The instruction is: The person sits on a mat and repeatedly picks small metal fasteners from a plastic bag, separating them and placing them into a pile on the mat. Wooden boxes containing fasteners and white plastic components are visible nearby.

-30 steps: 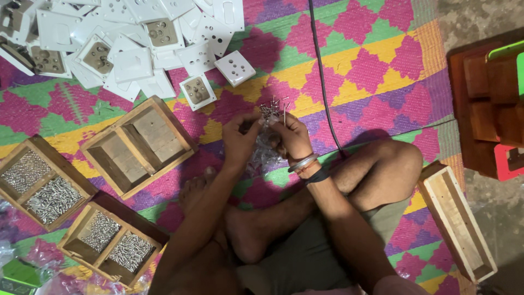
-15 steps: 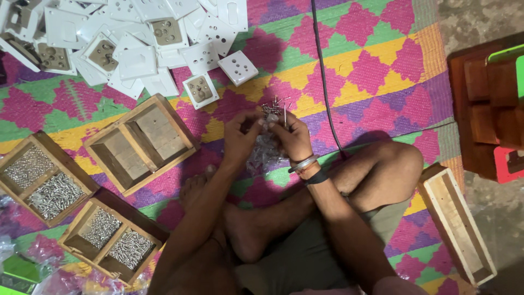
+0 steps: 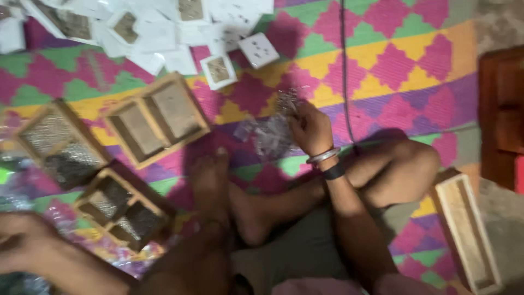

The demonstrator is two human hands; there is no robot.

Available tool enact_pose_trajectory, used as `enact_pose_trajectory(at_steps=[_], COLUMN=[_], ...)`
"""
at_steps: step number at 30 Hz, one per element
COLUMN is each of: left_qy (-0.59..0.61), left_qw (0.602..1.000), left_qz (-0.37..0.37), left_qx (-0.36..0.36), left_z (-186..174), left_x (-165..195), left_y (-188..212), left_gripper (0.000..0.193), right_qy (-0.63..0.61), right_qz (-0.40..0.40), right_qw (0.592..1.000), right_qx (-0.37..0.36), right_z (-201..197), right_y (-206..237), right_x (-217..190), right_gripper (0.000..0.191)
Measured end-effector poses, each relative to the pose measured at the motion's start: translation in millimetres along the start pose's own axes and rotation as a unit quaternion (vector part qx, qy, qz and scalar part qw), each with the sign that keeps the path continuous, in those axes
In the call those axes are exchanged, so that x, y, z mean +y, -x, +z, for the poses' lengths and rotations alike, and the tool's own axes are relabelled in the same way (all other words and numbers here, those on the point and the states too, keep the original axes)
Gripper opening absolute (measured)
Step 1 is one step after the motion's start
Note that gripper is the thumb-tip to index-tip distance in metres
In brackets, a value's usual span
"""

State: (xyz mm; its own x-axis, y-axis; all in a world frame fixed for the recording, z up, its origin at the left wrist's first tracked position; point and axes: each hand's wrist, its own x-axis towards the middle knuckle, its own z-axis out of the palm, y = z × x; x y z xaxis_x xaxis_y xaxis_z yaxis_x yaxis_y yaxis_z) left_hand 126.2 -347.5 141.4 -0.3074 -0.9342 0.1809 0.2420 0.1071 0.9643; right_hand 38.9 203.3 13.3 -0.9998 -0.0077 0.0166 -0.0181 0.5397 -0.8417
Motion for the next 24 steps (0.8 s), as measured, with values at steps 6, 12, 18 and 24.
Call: enact_pose_trajectory(at_steps=[6,12,18,24], left_qy=[0.009,-0.322,-0.388,-0.241], left_qw=[0.912,0.608,0.600,0.698], left_qz=[-0.236,0.271,0.238,-0.042], left_qx=[-0.335,-0.673,-0.658,-0.673], left_z=[35.9,170.4,198.8,184.1], left_x=[-84.2,-91.9,-90.5,-120.1], left_y=[101.5,252.4,279.3,289.2], left_gripper=[0.037,0.030,0.017,0.017], right_qy=[0.061,0.047,-0.058,-0.137], right_qz=[-0.084,-0.070,0.002,0.070], right_qw=[0.993,0.996,0.998,0.987], right_qx=[-0.053,-0.004,0.010,-0.053], right_z=[50.4,45.4,28.1,25.3], right_y=[1.8,3.2,2.8,4.3], right_x=[-29.9,-24.4,-10.9,-17.2], right_gripper=[0.044,0.035,0.025,0.030])
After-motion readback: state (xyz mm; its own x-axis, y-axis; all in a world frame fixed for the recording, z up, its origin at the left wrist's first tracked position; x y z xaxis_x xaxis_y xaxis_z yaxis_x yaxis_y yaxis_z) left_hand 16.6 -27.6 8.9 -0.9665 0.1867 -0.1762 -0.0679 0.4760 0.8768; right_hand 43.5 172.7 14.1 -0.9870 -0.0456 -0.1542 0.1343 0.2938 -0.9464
